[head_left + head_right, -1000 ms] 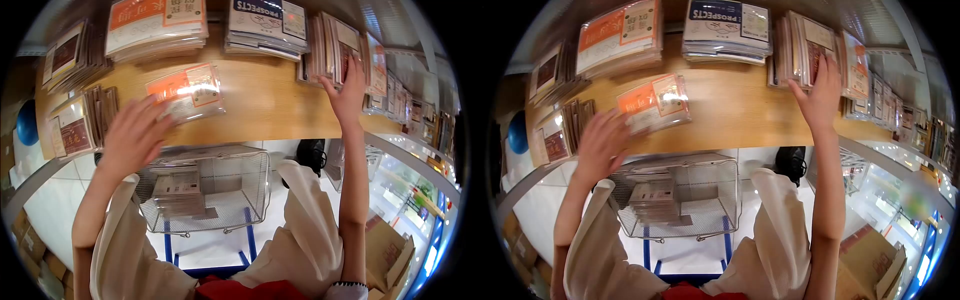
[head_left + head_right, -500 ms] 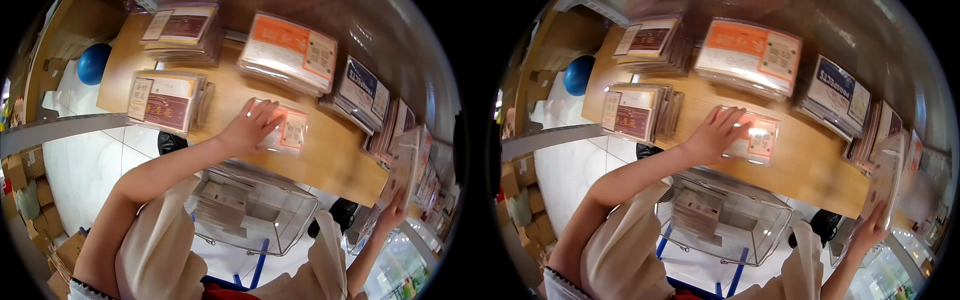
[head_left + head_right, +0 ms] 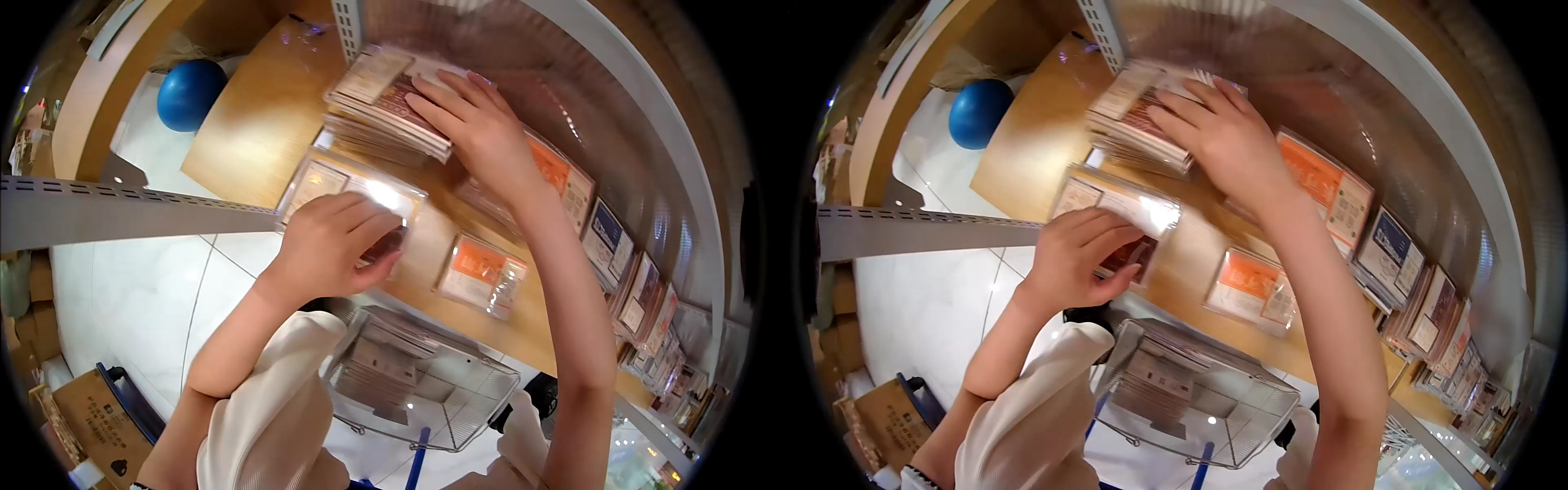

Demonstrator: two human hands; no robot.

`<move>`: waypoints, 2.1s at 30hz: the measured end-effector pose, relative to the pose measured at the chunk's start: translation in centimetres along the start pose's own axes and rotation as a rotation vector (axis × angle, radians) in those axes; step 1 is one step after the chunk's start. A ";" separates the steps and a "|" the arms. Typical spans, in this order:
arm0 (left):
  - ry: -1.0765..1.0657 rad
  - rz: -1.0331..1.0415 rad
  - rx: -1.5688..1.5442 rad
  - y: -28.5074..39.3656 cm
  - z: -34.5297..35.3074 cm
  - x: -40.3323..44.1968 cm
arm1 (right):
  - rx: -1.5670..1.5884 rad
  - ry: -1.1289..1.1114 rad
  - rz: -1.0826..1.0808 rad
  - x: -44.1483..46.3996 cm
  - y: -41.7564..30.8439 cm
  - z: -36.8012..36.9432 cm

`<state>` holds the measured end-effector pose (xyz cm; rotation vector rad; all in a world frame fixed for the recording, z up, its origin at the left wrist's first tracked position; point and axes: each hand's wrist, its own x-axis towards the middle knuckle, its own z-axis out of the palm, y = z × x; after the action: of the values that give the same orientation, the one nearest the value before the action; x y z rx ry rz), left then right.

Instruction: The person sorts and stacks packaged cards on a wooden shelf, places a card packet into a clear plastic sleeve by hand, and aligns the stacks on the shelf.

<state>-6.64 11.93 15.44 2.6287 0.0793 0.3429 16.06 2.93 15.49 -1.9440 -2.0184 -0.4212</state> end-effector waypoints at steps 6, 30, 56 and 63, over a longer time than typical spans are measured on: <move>-0.209 0.040 0.062 -2.6 -0.2 -1.1 | 0.179 -0.293 0.158 1.9 0.4 2.2; 0.037 -0.894 -0.946 -8.0 -0.1 -1.9 | 1.433 0.604 1.390 -3.8 -23.8 6.3; -0.015 -1.003 -0.962 -11.4 0.8 -3.9 | 1.456 0.006 1.329 -5.7 -15.3 8.2; 0.374 -0.266 0.039 -0.7 0.1 -0.6 | 1.194 0.120 1.060 -16.0 -8.1 -5.7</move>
<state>-7.15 12.44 14.86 2.5161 0.5580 0.7379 8.57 -14.27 14.09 -1.6769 -0.5579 0.7273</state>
